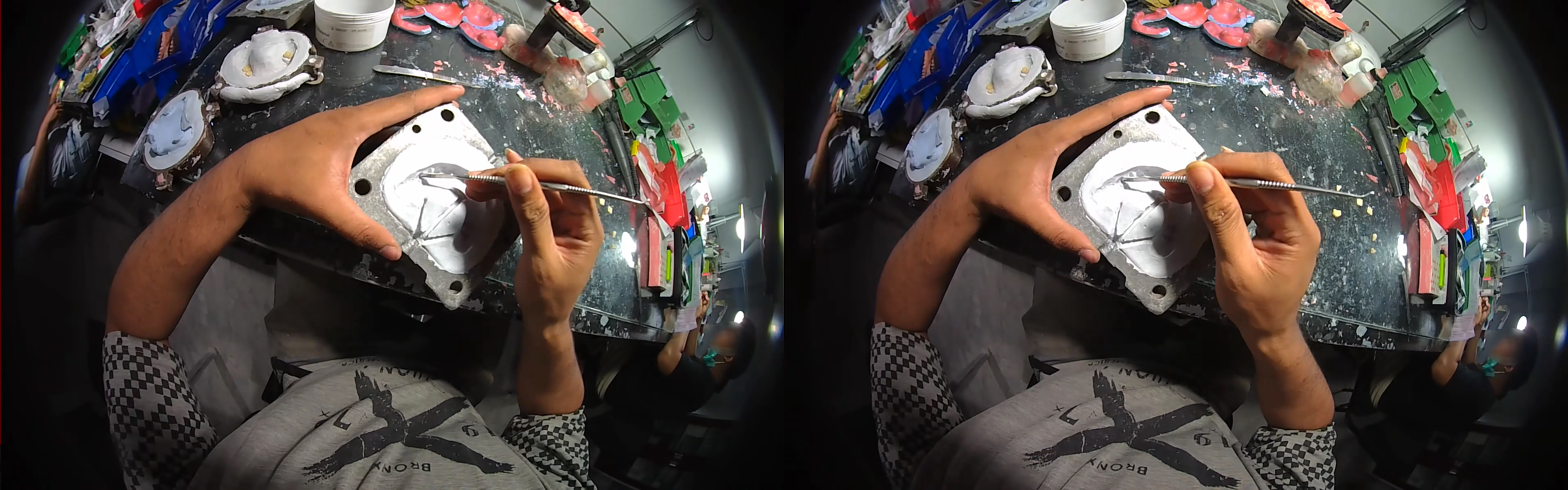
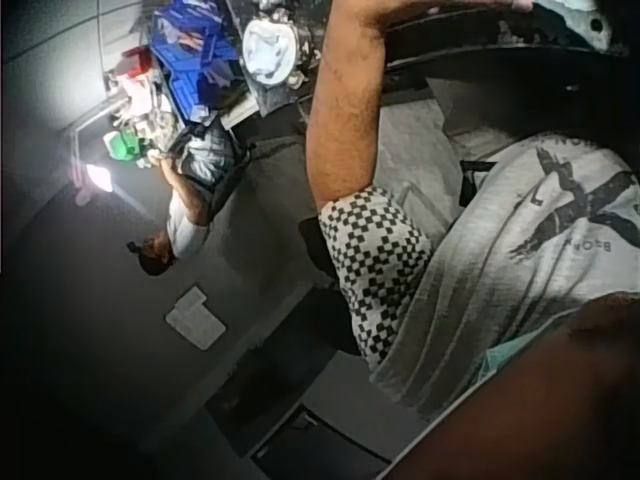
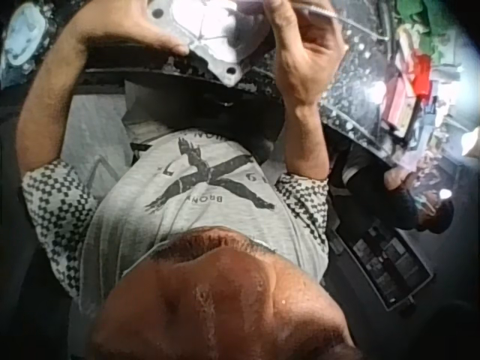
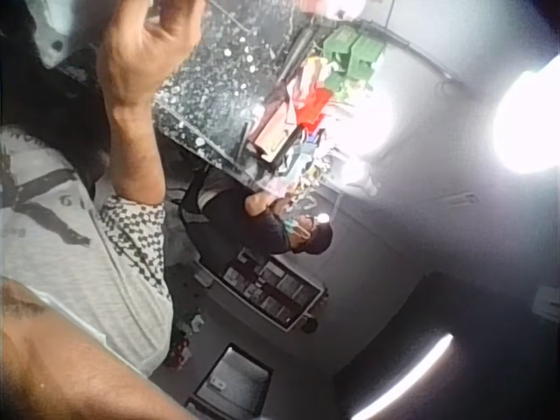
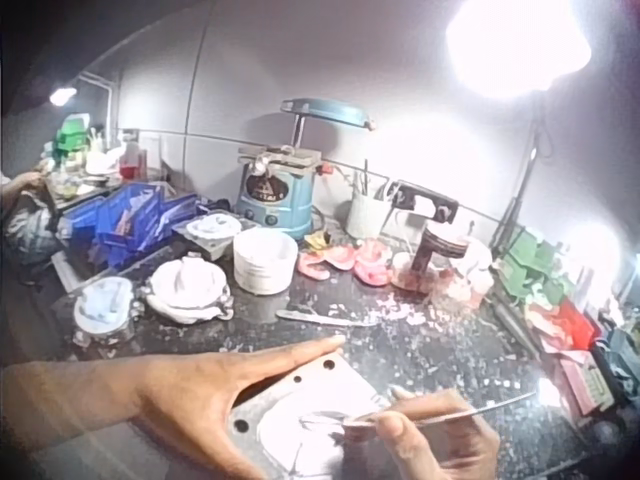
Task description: The person uses a rotary tool to polish small dental components by hand, and uses a probe to scrape the interior of a metal mold. They also sort dental pieces within a plastic container by hand.
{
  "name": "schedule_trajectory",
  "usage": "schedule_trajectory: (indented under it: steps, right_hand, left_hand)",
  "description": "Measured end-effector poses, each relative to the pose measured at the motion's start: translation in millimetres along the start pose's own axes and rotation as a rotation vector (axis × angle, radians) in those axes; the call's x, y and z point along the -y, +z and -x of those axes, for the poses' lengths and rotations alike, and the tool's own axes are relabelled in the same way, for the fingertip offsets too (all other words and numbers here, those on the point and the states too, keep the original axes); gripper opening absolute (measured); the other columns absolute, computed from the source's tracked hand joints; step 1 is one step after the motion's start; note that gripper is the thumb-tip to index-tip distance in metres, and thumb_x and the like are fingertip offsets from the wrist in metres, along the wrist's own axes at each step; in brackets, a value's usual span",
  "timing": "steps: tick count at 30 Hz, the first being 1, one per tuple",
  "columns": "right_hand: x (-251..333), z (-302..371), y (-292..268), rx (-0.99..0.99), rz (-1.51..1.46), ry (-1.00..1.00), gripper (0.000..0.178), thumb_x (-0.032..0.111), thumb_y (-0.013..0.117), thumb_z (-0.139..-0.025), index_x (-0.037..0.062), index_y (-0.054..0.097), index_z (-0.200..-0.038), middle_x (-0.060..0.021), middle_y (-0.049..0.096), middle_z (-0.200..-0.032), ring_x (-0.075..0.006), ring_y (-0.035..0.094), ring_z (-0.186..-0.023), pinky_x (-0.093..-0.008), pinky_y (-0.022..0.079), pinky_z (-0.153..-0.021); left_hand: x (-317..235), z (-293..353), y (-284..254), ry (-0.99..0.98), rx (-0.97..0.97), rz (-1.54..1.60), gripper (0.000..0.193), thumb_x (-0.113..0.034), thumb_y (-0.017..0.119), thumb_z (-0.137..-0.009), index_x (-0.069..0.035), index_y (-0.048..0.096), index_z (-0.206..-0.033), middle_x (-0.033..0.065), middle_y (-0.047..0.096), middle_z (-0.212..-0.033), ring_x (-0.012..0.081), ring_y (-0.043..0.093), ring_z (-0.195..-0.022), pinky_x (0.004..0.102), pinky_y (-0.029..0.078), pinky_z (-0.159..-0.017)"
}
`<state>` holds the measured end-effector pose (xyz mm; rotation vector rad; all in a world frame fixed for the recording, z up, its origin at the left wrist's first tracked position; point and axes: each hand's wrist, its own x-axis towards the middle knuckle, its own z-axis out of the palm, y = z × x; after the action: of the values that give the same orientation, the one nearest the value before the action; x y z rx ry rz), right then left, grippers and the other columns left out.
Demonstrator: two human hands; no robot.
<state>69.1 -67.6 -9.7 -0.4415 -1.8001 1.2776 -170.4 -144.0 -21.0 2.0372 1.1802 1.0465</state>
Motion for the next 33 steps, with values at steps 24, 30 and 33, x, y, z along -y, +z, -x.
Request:
schedule_trajectory:
  steps: [24,30,33]
  right_hand:
    - [-3,-3,-4,0.048,0.021,-0.069,0.011,0.011,0.064,-0.097,0.0022,0.061,-0.102,-0.0062,0.072,-0.091,-0.0156,0.072,-0.087,-0.0415,0.033,-0.112]
    - [-6,-3,-7,0.064,0.127,-0.098,0.012,0.012,0.063,-0.097,0.0017,0.060,-0.102,-0.0074,0.071,-0.090,-0.0172,0.072,-0.083,-0.0429,0.033,-0.112]
    - [-4,-4,-10,0.018,0.019,-0.106,0.011,0.011,0.059,-0.099,0.0010,0.059,-0.102,-0.0090,0.070,-0.087,-0.0197,0.072,-0.080,-0.0455,0.035,-0.112]
  left_hand:
    - [-1,1,0,-0.015,0.001,0.042,0.127,-0.028,0.095,-0.053,-0.001,0.024,-0.155,0.0157,0.031,-0.158,0.0228,0.035,-0.143,0.0356,0.027,-0.118]
    - [0,0,0,-0.003,0.000,0.049,0.126,-0.028,0.095,-0.054,0.001,0.024,-0.154,0.0167,0.032,-0.158,0.0238,0.035,-0.143,0.0363,0.027,-0.118]
    - [0,0,1,0.055,-0.026,-0.077,0.127,-0.027,0.095,-0.054,0.002,0.022,-0.154,0.0177,0.029,-0.158,0.0250,0.034,-0.144,0.0366,0.027,-0.118]
